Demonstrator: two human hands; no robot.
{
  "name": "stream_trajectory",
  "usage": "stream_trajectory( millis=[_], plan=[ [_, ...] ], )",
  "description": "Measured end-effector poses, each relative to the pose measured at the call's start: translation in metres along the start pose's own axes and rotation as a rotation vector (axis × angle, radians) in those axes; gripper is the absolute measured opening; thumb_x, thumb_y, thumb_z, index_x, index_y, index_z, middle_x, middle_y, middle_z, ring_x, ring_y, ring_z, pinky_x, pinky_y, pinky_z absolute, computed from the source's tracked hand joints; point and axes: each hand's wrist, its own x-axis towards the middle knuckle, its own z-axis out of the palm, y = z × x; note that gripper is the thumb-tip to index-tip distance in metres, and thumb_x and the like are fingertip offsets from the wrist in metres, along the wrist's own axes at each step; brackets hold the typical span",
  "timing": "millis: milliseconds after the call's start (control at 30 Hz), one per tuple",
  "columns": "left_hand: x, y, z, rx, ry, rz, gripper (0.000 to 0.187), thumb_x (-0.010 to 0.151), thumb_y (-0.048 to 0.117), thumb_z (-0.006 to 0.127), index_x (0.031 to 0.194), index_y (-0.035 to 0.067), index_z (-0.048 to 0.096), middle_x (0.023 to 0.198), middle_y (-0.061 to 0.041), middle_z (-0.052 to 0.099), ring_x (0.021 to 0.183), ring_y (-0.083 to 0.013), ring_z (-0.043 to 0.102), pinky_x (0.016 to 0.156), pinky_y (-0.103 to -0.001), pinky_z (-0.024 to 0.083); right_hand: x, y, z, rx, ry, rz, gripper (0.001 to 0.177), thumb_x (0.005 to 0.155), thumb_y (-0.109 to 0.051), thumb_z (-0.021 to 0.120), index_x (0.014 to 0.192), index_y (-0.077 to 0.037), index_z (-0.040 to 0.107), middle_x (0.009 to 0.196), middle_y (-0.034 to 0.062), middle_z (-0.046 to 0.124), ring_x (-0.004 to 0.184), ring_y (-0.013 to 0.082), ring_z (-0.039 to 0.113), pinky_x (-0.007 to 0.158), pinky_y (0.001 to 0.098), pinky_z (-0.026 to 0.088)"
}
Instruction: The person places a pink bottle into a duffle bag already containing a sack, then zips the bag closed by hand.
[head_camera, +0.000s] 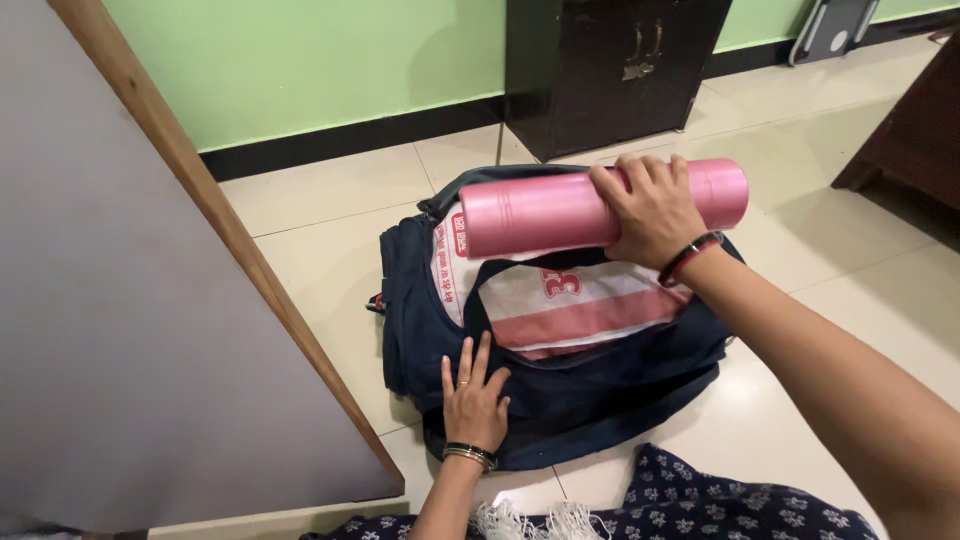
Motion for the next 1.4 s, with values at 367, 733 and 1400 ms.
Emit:
stream_trajectory(
  millis=[367, 733, 1400],
  plan=[
    [-0.006, -0.008, 0.002, 0.116, -0.027, 0.051, 0.061, 0.066, 0.009, 0.084, 0.125, 0.02, 0.071, 0.162, -0.005, 0.029, 0.151, -0.0301, 0.023, 0.121, -0.058, 0.016, -0.119, -0.041, -0.036, 0.206, -0.1, 0.005, 0.094, 0.047, -0.029, 0.085, 0.134, -0.013, 0.054, 0.126, 0.017, 0.057, 0.124, 0.0378, 0.052, 0.111, 0.0625, 0.034],
    [-0.012, -0.01, 0.002, 0.133, -0.1, 0.034, 0.057, 0.075, 0.006, 0.075, 0.128, 0.027, 0.069, 0.167, -0.005, 0.023, 0.152, -0.0298, 0.024, 0.122, -0.053, 0.016, -0.213, -0.077, 0.009, 0.086, -0.072, -0.121, 0.066, 0.069, -0.018, 0.071, 0.134, -0.018, 0.058, 0.127, 0.0179, 0.06, 0.123, 0.0374, 0.055, 0.113, 0.0585, 0.034],
    [-0.025, -0.018, 0.019, 0.1, 0.002, 0.066, 0.061, 0.077, -0.002, 0.059, 0.135, 0.016, 0.064, 0.165, -0.005, 0.034, 0.148, -0.0279, 0.036, 0.12, -0.051, 0.025, -0.233, -0.103, 0.026, 0.127, -0.162, -0.064, 0.083, 0.057, -0.027, 0.081, 0.136, -0.019, 0.056, 0.129, 0.0198, 0.06, 0.118, 0.038, 0.055, 0.105, 0.0598, 0.037]
  ],
)
